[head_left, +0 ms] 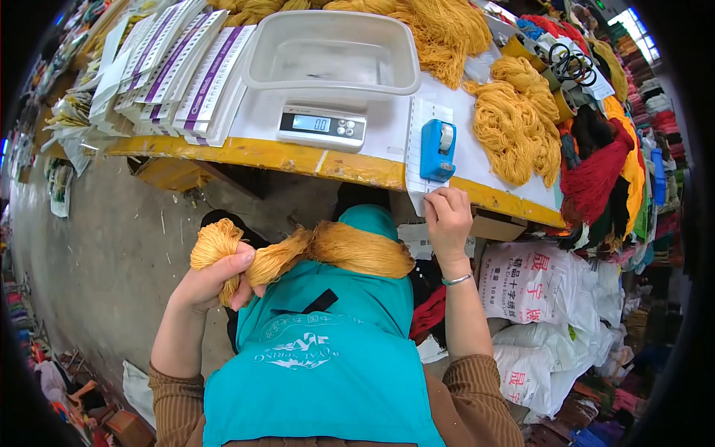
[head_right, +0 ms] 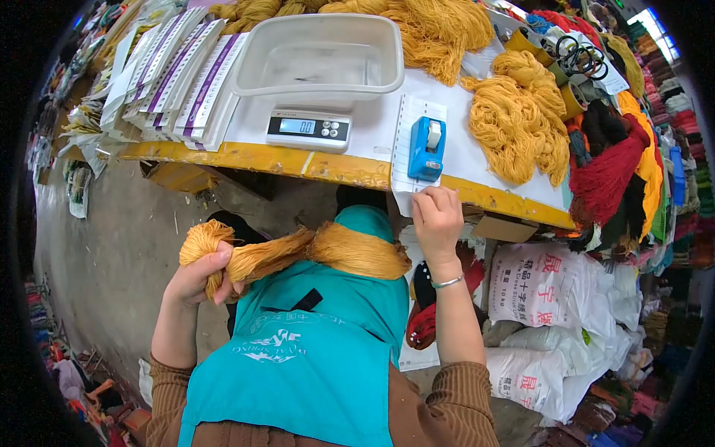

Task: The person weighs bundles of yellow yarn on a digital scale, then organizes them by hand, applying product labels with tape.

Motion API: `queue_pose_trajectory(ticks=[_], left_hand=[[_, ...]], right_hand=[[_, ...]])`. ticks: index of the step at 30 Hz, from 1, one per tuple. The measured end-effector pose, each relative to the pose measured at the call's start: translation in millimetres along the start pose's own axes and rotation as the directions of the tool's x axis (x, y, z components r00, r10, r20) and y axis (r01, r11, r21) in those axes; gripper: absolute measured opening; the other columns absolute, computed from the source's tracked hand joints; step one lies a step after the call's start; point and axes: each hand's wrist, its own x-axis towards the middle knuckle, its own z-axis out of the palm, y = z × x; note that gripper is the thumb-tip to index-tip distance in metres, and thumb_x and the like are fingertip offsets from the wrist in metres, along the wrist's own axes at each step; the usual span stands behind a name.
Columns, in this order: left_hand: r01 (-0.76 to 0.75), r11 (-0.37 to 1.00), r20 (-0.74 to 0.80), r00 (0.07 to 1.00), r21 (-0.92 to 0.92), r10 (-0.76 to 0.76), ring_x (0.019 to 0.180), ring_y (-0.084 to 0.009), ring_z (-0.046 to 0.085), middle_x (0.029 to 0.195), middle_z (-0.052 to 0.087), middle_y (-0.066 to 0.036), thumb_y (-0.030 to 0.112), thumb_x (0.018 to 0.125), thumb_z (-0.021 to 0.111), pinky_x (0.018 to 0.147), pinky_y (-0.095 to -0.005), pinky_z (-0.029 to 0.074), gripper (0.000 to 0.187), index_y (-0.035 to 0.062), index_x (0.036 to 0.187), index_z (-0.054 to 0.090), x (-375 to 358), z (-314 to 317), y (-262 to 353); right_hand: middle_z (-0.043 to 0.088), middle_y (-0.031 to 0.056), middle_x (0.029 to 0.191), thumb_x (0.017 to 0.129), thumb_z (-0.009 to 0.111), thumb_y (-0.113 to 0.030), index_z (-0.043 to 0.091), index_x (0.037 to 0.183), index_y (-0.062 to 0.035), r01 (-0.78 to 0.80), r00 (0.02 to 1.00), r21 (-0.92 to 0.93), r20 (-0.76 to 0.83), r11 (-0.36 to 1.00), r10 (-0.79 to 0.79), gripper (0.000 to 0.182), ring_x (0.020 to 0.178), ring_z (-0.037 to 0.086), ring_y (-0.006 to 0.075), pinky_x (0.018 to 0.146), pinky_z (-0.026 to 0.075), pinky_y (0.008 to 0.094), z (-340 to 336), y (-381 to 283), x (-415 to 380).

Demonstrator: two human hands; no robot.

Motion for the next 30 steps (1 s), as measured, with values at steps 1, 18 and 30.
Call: queue_pose_trajectory(ticks=[1, 18, 30], left_hand=[[0.0, 1.0, 0.0, 1.0, 0.0, 0.0, 0.042, -0.0119, 0.053, 0.072, 0.068, -0.013, 0.034, 0.099, 0.055, 0.039, -0.0248, 0.042, 0.037, 0.0027, 0.082, 0.062, 0, 0, 0], [-0.029, 1.0, 0.014, 0.999, 0.0, 0.029, 0.042, -0.0118, 0.053, 0.072, 0.068, -0.013, 0.033, 0.099, 0.054, 0.039, -0.0249, 0.042, 0.036, 0.0024, 0.082, 0.062, 2, 4, 1], [0.059, 0.996, -0.013, 0.998, -0.073, -0.06, 0.041, -0.0112, 0.05, 0.079, 0.068, -0.015, 0.034, 0.1, 0.051, 0.038, -0.0233, 0.04, 0.033, 0.0022, 0.102, 0.059, 11, 5, 15]], right_hand=[[0.062, 0.0067, 0.089, 0.073, 0.073, -0.005, 0.066, 0.087, -0.0074, 0.0, 1.0, 0.0, 0.0, 1.0, 0.0, 0.016, 0.089, 0.06, 0.0289, 0.079, 0.049, 0.0399, 0, -1, 0], [0.063, 0.0088, 0.087, 0.071, 0.071, 0.004, 0.062, 0.082, -0.0039, -0.022, 0.998, 0.031, -0.053, 0.999, 0.024, 0.016, 0.085, 0.06, 0.0291, 0.075, 0.05, 0.0378, 3, 0, -2], [0.064, 0.0155, 0.101, 0.083, 0.062, 0.012, 0.055, 0.103, 0.0013, -0.234, 0.911, 0.843, 0.017, 0.484, 0.411, 0.024, 0.109, 0.058, 0.0246, 0.097, 0.045, 0.0375, -52, -99, 39]])
